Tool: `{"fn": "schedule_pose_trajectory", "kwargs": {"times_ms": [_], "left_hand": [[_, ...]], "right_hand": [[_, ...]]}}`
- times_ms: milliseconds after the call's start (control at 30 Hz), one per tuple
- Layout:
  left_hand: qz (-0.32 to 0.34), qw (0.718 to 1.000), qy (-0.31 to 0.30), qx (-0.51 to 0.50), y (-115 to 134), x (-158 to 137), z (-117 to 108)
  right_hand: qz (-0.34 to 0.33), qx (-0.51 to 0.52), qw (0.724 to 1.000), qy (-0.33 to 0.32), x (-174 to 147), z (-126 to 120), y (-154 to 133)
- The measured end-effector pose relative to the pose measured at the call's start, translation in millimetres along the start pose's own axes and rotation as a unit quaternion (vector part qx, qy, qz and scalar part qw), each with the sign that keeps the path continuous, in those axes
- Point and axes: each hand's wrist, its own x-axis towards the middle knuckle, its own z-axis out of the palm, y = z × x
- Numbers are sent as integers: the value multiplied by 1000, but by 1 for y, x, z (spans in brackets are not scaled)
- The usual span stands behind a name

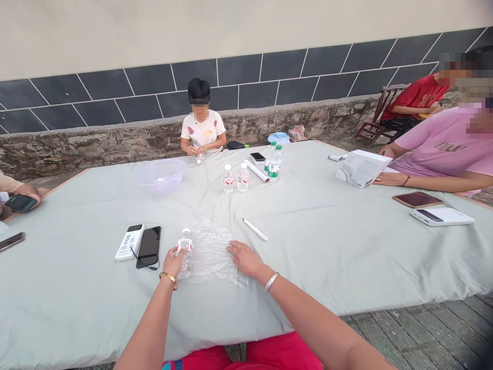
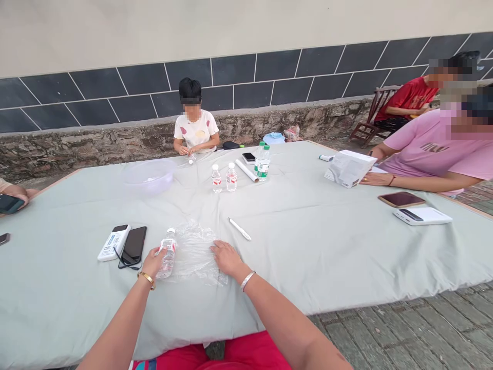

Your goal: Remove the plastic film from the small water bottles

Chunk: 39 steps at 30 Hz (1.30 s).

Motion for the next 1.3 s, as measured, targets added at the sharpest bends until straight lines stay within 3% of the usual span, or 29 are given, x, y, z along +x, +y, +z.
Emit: {"fn": "schedule_pose_trajectory", "kwargs": {"times_ms": [200,467,567,667,800,900,967,1100,1200,1300], "left_hand": [[6,998,-12,66,3,0,-5],[8,998,5,62,-10,5,-4],[10,997,28,67,-9,2,2],[28,997,42,63,-4,-4,12],[52,996,48,49,-2,-6,18],[33,997,62,36,-13,0,7],[9,998,63,22,-25,5,-5],[-26,999,44,-12,-43,4,-22],[-33,998,52,-22,-39,0,-25],[39,994,88,48,-24,-2,-25]], "right_hand": [[35,-24,999,5,-4,-19,16],[91,-61,994,-2,-7,-41,19],[121,-71,989,52,-2,-46,-5],[80,20,993,85,10,-33,-53],[-25,93,995,38,31,-2,-109],[-40,84,996,-5,34,7,-108],[-21,84,996,2,29,2,-88],[109,97,987,64,20,-18,-52],[157,99,981,62,25,-21,-58],[156,64,986,21,40,-12,-83]]}}
